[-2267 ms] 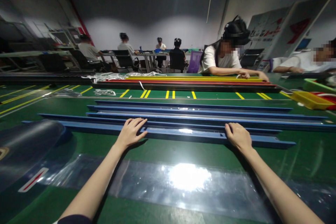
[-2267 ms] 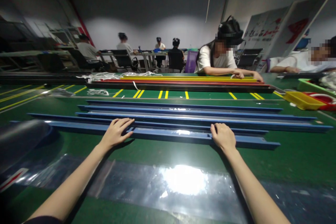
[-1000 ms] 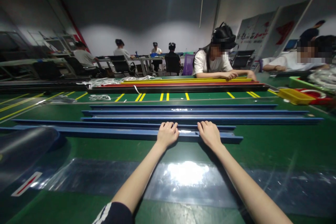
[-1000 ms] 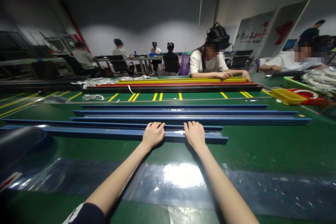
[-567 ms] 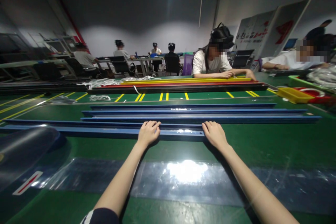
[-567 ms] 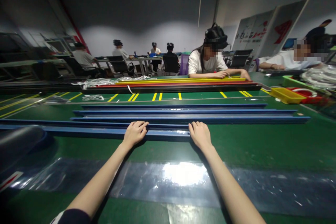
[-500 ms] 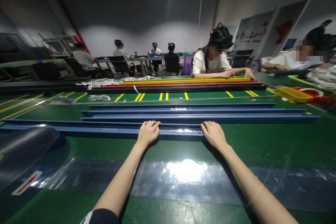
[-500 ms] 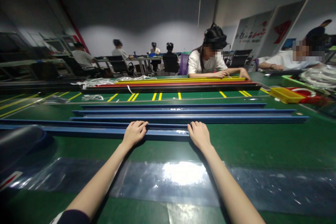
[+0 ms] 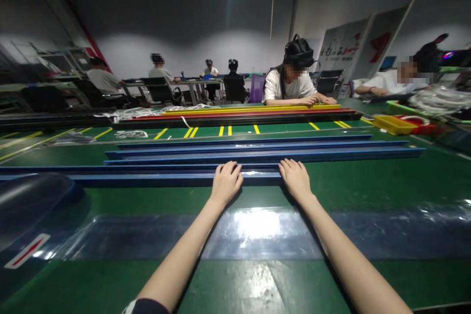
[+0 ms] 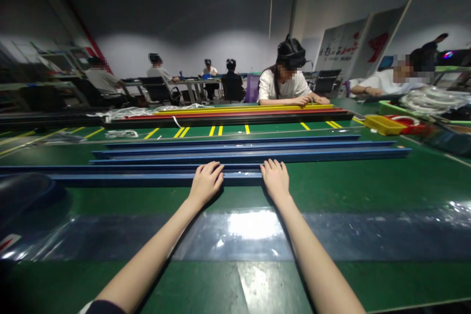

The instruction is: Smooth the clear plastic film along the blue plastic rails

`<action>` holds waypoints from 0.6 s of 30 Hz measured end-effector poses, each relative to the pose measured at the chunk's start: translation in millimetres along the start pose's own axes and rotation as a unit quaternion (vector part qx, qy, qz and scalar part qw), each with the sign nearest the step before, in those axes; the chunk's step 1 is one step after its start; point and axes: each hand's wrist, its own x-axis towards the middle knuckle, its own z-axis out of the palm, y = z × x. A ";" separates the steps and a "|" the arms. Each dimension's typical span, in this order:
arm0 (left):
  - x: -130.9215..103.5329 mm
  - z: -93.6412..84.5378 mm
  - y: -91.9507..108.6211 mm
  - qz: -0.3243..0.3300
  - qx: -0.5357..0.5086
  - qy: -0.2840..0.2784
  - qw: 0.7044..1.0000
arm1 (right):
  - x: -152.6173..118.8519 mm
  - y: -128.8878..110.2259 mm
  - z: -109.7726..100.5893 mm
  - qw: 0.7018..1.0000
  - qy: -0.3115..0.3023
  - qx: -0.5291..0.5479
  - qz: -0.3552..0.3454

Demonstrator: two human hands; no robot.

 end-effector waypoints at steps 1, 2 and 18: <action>-2.4 1.8 5.1 0.014 -0.005 -0.001 1.000 | -1.7 -0.1 1.4 1.000 0.007 -0.002 0.002; -4.8 3.7 8.8 0.028 -0.010 -0.005 1.000 | -3.2 0.3 2.0 1.000 0.012 -0.003 -0.001; -12.6 9.4 9.8 0.039 -0.016 -0.024 0.999 | -19.5 -10.7 -56.2 0.919 -0.254 0.285 -0.093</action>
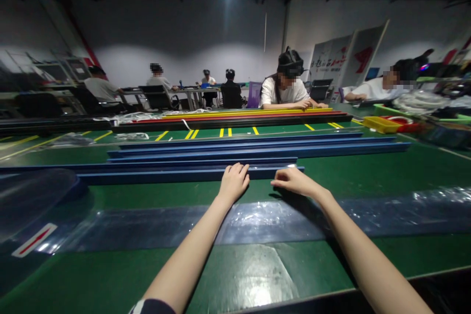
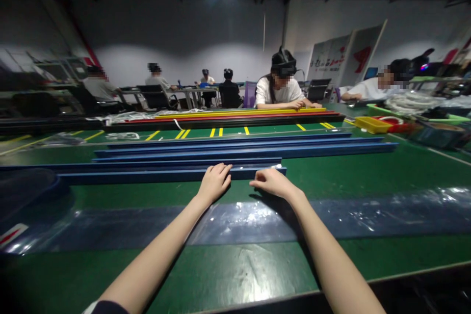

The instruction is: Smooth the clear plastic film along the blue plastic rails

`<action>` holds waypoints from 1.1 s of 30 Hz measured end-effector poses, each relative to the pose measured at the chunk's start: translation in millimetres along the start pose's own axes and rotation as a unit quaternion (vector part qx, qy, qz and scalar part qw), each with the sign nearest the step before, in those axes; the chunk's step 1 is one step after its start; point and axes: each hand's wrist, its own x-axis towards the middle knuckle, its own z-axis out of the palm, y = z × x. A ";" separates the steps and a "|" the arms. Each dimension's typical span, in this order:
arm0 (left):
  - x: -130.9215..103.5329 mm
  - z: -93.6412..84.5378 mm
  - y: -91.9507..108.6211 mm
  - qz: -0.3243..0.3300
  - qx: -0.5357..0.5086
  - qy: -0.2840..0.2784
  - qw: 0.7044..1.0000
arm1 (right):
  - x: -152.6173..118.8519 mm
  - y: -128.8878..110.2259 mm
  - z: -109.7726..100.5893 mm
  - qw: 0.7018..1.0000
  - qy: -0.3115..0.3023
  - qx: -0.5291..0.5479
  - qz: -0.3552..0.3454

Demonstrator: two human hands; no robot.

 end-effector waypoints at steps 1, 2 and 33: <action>0.1 0.4 0.0 -0.001 0.001 0.000 1.000 | -0.5 0.6 0.7 0.999 -0.032 0.020 0.003; 0.3 0.9 0.1 -0.003 0.003 0.000 1.000 | -1.1 2.0 1.1 0.998 -0.060 0.035 0.008; 36.9 -61.5 -13.0 -0.072 -0.117 -0.094 0.986 | -2.2 22.3 4.8 0.992 -0.085 0.091 0.009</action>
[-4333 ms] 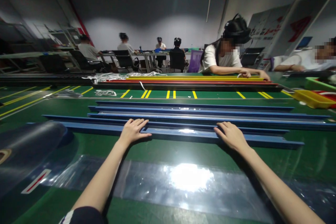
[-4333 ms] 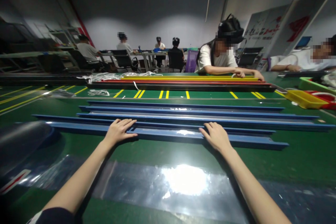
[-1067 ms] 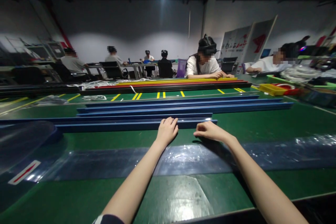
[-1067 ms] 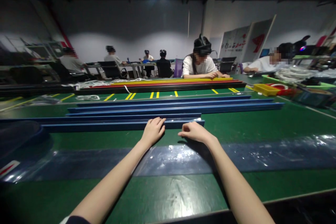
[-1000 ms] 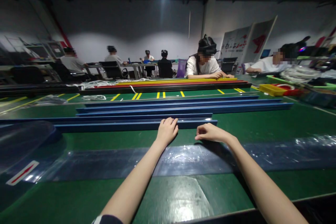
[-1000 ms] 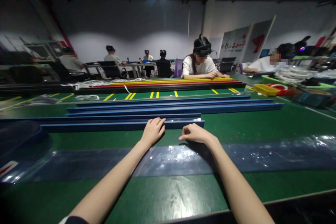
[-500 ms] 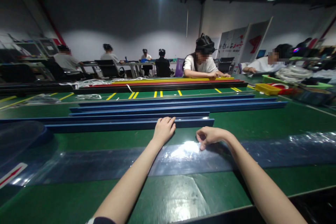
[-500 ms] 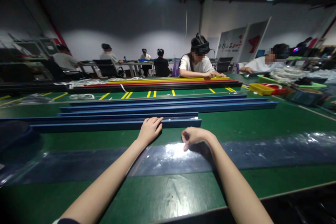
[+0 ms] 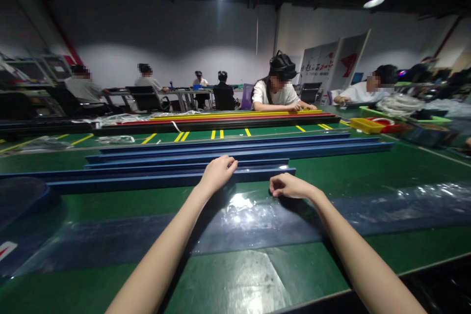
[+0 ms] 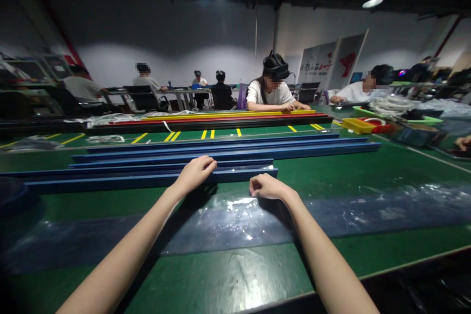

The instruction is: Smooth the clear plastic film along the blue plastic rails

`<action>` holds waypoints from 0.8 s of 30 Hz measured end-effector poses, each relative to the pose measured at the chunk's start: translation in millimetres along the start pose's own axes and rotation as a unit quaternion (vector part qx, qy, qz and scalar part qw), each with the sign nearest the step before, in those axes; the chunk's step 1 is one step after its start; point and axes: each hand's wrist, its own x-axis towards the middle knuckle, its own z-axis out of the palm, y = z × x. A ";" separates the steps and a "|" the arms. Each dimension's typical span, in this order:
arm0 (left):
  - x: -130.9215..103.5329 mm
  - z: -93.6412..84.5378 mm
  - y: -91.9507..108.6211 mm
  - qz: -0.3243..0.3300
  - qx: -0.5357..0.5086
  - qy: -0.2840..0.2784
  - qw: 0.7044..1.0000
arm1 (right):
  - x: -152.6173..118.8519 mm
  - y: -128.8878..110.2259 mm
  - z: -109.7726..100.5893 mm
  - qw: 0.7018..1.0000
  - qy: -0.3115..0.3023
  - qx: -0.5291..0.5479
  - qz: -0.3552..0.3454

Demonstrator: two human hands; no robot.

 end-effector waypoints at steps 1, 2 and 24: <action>0.1 -4.7 -1.2 -0.010 -0.009 -0.054 0.998 | 1.2 1.6 0.2 1.000 0.023 -0.004 -0.010; -0.1 -8.1 -3.1 -0.024 -0.020 -0.113 0.993 | 2.2 2.8 0.3 0.999 0.046 -0.013 -0.018; -3.5 -55.0 -67.4 -0.139 -0.045 -0.259 0.955 | 2.5 10.4 1.0 0.805 0.497 -0.321 0.035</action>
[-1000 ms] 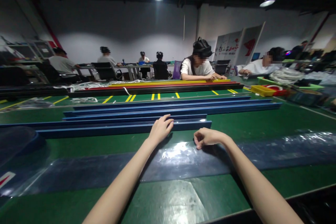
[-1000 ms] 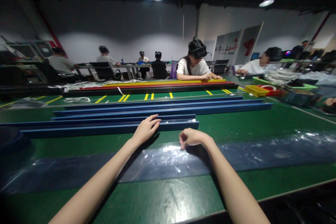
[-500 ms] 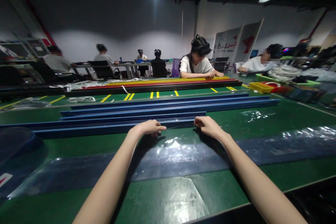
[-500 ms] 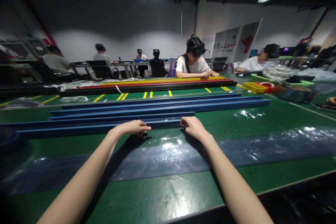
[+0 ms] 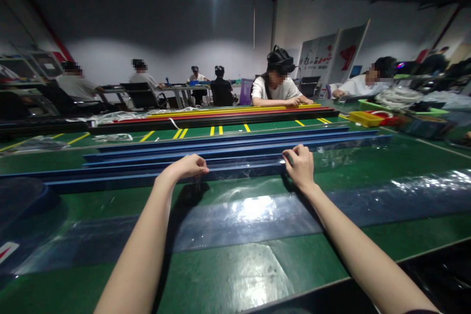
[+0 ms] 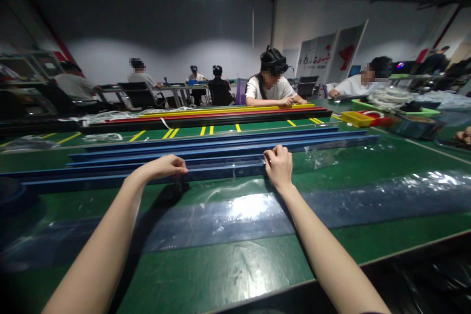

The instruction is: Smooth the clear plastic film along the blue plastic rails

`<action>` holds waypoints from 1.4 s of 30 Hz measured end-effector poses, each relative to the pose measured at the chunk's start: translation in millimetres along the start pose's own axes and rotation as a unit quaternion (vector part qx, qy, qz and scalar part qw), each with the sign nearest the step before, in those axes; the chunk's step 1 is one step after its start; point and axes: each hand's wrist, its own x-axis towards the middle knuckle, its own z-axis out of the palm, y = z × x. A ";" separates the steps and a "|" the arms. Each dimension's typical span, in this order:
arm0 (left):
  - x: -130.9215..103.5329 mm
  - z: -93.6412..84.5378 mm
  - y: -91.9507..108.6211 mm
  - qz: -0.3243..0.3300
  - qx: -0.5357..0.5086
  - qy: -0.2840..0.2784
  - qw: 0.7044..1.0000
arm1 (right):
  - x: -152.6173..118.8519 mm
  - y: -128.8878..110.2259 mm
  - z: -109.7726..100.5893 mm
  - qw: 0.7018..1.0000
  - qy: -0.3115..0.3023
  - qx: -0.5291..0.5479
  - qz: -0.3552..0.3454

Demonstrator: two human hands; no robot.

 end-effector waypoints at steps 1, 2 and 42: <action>-1.3 -1.7 1.3 -0.008 0.022 0.021 0.999 | -0.7 -0.7 1.8 1.000 0.001 0.004 -0.003; -2.9 -3.0 3.5 -0.017 0.048 0.046 0.998 | -1.2 -1.6 3.7 1.000 0.001 0.014 -0.008; 30.3 64.6 10.7 -0.104 0.134 0.173 0.970 | -9.8 -14.6 22.7 0.973 -0.189 0.043 -0.126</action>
